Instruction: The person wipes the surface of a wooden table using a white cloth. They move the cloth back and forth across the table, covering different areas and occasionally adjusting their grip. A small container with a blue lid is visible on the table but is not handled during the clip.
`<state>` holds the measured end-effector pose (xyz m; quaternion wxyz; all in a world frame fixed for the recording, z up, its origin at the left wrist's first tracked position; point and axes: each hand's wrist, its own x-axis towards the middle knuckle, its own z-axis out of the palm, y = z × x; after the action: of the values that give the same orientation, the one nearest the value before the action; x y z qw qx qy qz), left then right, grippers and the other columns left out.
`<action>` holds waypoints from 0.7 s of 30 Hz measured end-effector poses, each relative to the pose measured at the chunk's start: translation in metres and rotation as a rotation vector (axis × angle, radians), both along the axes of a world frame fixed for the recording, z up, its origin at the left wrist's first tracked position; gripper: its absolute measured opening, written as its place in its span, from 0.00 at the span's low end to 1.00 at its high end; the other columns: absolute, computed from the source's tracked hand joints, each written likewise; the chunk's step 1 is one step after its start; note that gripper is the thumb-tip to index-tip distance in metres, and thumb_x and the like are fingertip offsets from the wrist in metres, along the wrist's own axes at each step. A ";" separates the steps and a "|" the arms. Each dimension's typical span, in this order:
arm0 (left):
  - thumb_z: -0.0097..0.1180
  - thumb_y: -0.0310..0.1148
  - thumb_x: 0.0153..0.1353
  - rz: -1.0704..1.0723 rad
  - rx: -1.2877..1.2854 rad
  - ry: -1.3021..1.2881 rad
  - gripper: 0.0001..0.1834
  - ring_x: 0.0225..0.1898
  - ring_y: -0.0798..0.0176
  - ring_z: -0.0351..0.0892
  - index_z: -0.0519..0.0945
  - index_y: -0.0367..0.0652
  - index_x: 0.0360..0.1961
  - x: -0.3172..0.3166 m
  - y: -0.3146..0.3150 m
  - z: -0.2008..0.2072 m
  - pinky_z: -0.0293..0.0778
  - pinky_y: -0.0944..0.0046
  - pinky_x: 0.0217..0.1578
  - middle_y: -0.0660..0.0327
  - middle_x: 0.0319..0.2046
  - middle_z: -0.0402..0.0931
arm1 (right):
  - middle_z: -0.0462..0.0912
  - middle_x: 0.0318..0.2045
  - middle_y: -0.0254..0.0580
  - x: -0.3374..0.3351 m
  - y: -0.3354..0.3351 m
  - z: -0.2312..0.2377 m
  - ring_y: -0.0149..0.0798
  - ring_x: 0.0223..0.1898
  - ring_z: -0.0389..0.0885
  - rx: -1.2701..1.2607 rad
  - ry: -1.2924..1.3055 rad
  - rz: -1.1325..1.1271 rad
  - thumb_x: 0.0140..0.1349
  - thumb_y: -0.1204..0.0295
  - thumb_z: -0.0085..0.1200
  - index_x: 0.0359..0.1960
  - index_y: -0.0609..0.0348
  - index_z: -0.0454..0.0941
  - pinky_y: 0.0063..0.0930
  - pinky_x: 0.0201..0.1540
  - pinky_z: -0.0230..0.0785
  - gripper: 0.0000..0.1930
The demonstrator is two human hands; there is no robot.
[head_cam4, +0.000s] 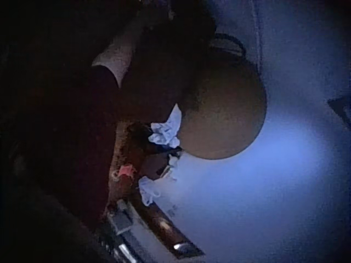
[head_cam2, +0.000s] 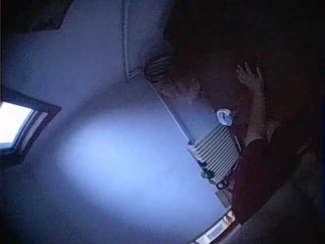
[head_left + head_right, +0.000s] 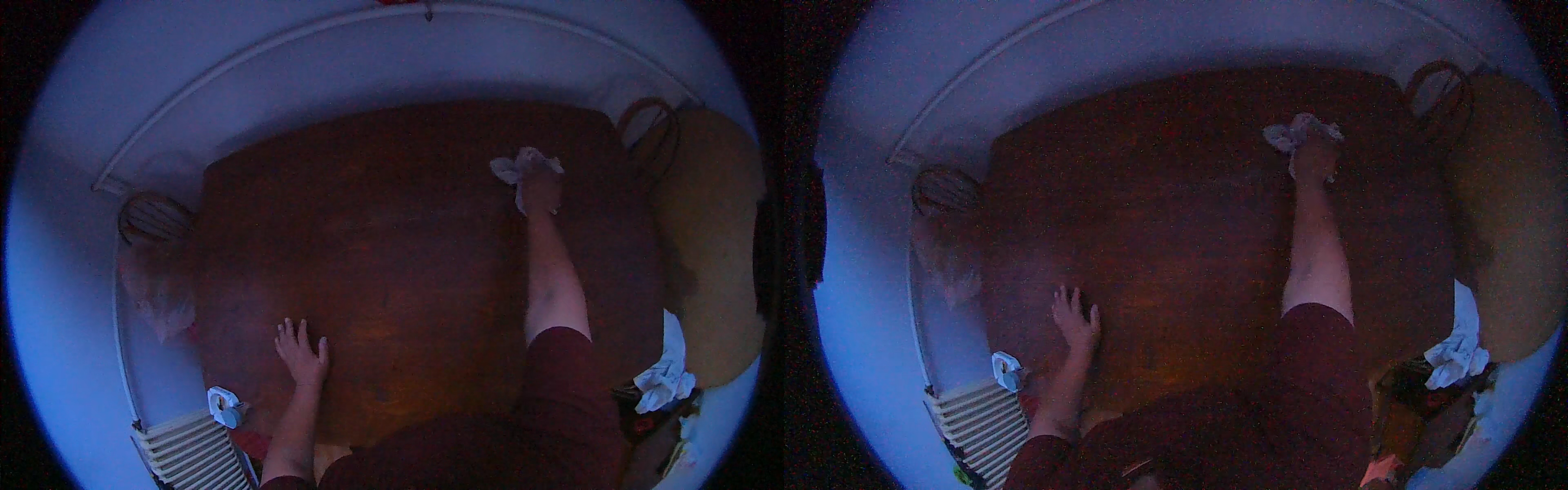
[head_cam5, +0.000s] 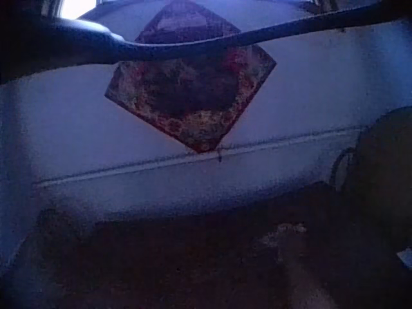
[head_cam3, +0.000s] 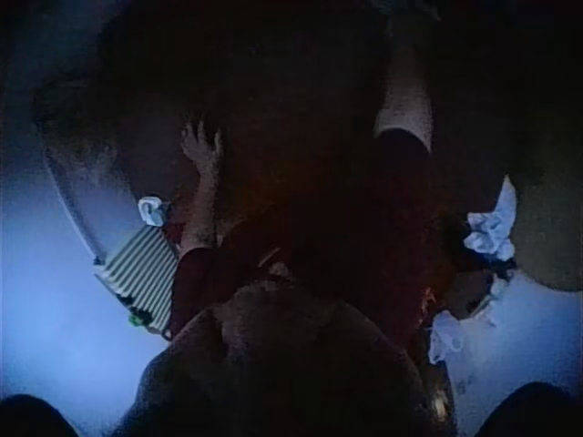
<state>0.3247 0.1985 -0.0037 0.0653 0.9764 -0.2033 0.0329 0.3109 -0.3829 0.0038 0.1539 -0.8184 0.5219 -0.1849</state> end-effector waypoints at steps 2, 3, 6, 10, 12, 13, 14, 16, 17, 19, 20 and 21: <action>0.57 0.43 0.54 -0.010 -0.002 0.012 0.32 0.67 0.41 0.47 0.65 0.43 0.60 -0.001 -0.001 0.003 0.42 0.39 0.64 0.46 0.65 0.51 | 0.80 0.42 0.46 0.021 0.019 0.003 0.49 0.42 0.80 -0.163 0.063 0.059 0.59 0.65 0.49 0.47 0.48 0.76 0.42 0.42 0.74 0.14; 0.57 0.43 0.54 -0.014 0.006 0.010 0.33 0.67 0.41 0.47 0.65 0.43 0.60 0.000 -0.003 0.006 0.42 0.39 0.64 0.46 0.65 0.51 | 0.80 0.41 0.46 0.041 0.037 0.003 0.49 0.41 0.81 -0.237 0.085 0.089 0.60 0.64 0.49 0.46 0.48 0.77 0.42 0.40 0.75 0.14; 0.57 0.41 0.53 -0.027 0.020 0.015 0.33 0.67 0.40 0.47 0.65 0.43 0.60 0.003 -0.003 0.011 0.42 0.38 0.64 0.45 0.65 0.50 | 0.79 0.42 0.52 0.108 0.147 0.016 0.52 0.44 0.79 -0.072 -0.071 0.419 0.61 0.54 0.46 0.45 0.52 0.76 0.46 0.43 0.72 0.19; 0.57 0.40 0.53 -0.065 -0.005 0.025 0.33 0.66 0.39 0.47 0.65 0.42 0.59 0.007 -0.009 0.003 0.43 0.38 0.64 0.44 0.65 0.51 | 0.78 0.44 0.54 0.156 0.226 -0.009 0.54 0.47 0.77 0.183 -0.273 0.661 0.64 0.53 0.43 0.49 0.54 0.74 0.49 0.52 0.67 0.21; 0.57 0.39 0.53 -0.054 0.003 0.050 0.33 0.66 0.39 0.47 0.65 0.41 0.59 0.008 -0.006 0.009 0.43 0.38 0.64 0.44 0.65 0.51 | 0.79 0.43 0.54 0.163 0.204 -0.033 0.54 0.47 0.77 -0.024 -0.219 0.810 0.64 0.57 0.44 0.49 0.54 0.74 0.48 0.53 0.67 0.19; 0.57 0.39 0.53 -0.052 0.002 0.037 0.33 0.66 0.39 0.47 0.65 0.41 0.59 0.008 -0.002 0.010 0.42 0.38 0.64 0.44 0.65 0.50 | 0.79 0.43 0.54 0.159 0.179 -0.026 0.54 0.47 0.77 0.018 -0.202 0.784 0.64 0.57 0.44 0.49 0.54 0.74 0.48 0.52 0.67 0.19; 0.57 0.39 0.53 -0.060 -0.006 0.031 0.33 0.66 0.39 0.47 0.65 0.41 0.59 0.008 -0.002 0.009 0.42 0.38 0.63 0.44 0.65 0.50 | 0.78 0.43 0.54 0.148 0.143 -0.019 0.54 0.47 0.77 0.042 -0.179 0.719 0.64 0.57 0.44 0.49 0.53 0.74 0.48 0.52 0.67 0.19; 0.57 0.40 0.53 -0.049 -0.008 0.023 0.33 0.66 0.38 0.47 0.65 0.40 0.59 0.005 0.004 0.013 0.42 0.37 0.64 0.44 0.65 0.50 | 0.78 0.44 0.54 0.120 0.072 -0.017 0.53 0.47 0.77 0.012 -0.133 0.513 0.64 0.57 0.44 0.49 0.53 0.74 0.48 0.52 0.67 0.18; 0.57 0.40 0.53 -0.063 -0.028 0.036 0.33 0.66 0.38 0.46 0.65 0.40 0.59 0.007 -0.001 0.012 0.41 0.37 0.64 0.43 0.65 0.50 | 0.78 0.44 0.54 0.095 0.028 -0.013 0.53 0.47 0.77 -0.046 -0.087 0.378 0.64 0.57 0.44 0.49 0.53 0.75 0.48 0.52 0.67 0.18; 0.57 0.40 0.53 -0.053 -0.024 0.052 0.33 0.66 0.38 0.46 0.64 0.40 0.59 0.006 -0.002 0.012 0.41 0.37 0.64 0.43 0.65 0.50 | 0.78 0.44 0.54 0.066 -0.023 -0.018 0.53 0.47 0.77 -0.106 -0.023 0.127 0.63 0.57 0.44 0.49 0.53 0.75 0.47 0.52 0.67 0.18; 0.57 0.40 0.53 -0.055 -0.022 0.068 0.33 0.66 0.38 0.46 0.64 0.40 0.59 0.006 -0.003 0.012 0.40 0.37 0.64 0.43 0.65 0.50 | 0.78 0.44 0.54 0.059 -0.031 -0.016 0.53 0.47 0.77 -0.127 -0.001 0.043 0.63 0.58 0.44 0.49 0.53 0.75 0.47 0.52 0.67 0.18; 0.57 0.40 0.53 -0.053 -0.019 0.084 0.33 0.67 0.38 0.45 0.64 0.40 0.60 0.006 -0.003 0.010 0.40 0.37 0.64 0.44 0.65 0.50 | 0.78 0.44 0.54 0.063 -0.031 -0.018 0.53 0.47 0.77 -0.151 0.015 -0.010 0.63 0.58 0.44 0.49 0.53 0.75 0.47 0.52 0.67 0.18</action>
<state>0.3307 0.1957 0.0066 0.0839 0.9705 -0.2257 -0.0078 0.3742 -0.4141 -0.0139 0.0867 -0.8264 0.5116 -0.2185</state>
